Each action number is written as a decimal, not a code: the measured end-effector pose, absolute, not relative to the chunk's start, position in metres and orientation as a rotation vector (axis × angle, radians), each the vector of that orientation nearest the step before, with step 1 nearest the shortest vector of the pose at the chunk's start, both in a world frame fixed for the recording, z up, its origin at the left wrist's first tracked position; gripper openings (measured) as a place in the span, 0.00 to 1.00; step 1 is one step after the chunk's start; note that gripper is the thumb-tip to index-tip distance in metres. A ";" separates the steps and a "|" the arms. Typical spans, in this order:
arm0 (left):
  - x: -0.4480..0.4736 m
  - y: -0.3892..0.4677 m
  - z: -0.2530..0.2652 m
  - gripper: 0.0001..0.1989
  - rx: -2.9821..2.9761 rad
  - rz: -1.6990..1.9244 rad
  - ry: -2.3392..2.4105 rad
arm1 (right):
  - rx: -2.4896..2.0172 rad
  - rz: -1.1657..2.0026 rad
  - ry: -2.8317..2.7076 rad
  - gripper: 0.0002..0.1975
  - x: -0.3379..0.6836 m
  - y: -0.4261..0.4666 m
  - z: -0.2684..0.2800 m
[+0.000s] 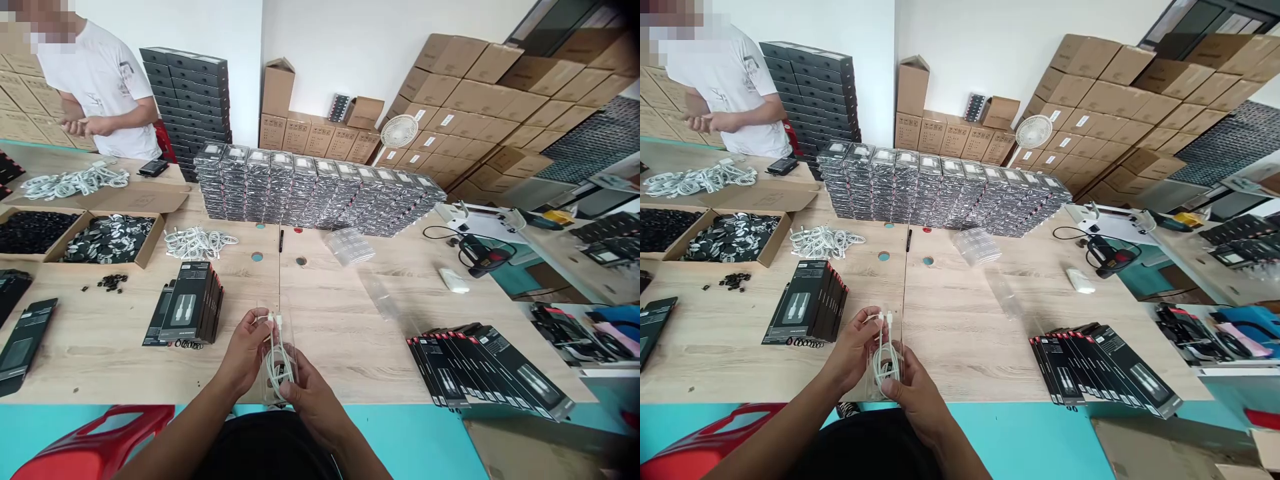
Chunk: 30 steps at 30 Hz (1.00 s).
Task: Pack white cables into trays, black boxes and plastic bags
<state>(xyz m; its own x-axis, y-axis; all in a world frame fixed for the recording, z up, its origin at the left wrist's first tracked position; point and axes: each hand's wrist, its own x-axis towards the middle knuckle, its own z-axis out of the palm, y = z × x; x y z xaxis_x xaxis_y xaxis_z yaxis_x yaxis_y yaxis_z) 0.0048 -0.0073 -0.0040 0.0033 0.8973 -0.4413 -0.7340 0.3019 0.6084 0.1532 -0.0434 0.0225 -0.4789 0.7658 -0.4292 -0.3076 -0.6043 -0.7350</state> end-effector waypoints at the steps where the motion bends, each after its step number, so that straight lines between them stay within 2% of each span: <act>1: 0.005 -0.008 -0.004 0.17 0.213 1.298 0.877 | -1.024 2.093 -0.765 0.40 0.153 -0.044 0.022; 7: 0.009 -0.017 -0.008 0.14 0.157 1.172 0.795 | -1.179 1.945 -0.888 0.47 0.157 -0.046 0.003; 9: 0.012 -0.020 -0.013 0.12 0.132 1.150 0.808 | -1.315 1.711 -1.062 0.46 0.159 -0.046 -0.002; 10: 0.013 -0.021 -0.015 0.11 0.122 1.158 0.818 | -1.391 1.527 -1.185 0.41 0.160 -0.046 -0.003; 13: 0.017 -0.022 -0.016 0.11 0.126 1.187 0.824 | -1.527 0.985 -1.607 0.16 0.160 -0.041 -0.003; 14: 0.019 -0.022 -0.016 0.12 0.136 1.187 0.819 | -1.534 0.875 -1.734 0.12 0.160 -0.038 -0.002; 16: 0.022 -0.024 -0.014 0.14 0.162 1.171 0.811 | -1.530 0.745 -1.921 0.11 0.158 -0.032 0.000; 21: 0.032 -0.029 -0.014 0.18 0.152 1.177 0.833 | -1.500 0.691 -2.014 0.07 0.153 -0.024 -0.004; 30: 0.035 -0.037 -0.012 0.14 0.160 1.230 0.834 | -1.501 0.664 -1.809 0.07 0.146 -0.035 -0.019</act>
<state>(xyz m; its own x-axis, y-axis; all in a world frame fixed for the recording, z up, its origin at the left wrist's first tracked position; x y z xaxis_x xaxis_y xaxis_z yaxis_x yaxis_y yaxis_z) 0.0355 -0.0365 -0.0124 0.0870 0.8756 -0.4752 -0.7654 0.3641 0.5307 0.1456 -0.0355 -0.0193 -0.0991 0.9783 0.1819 0.6286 0.2032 -0.7507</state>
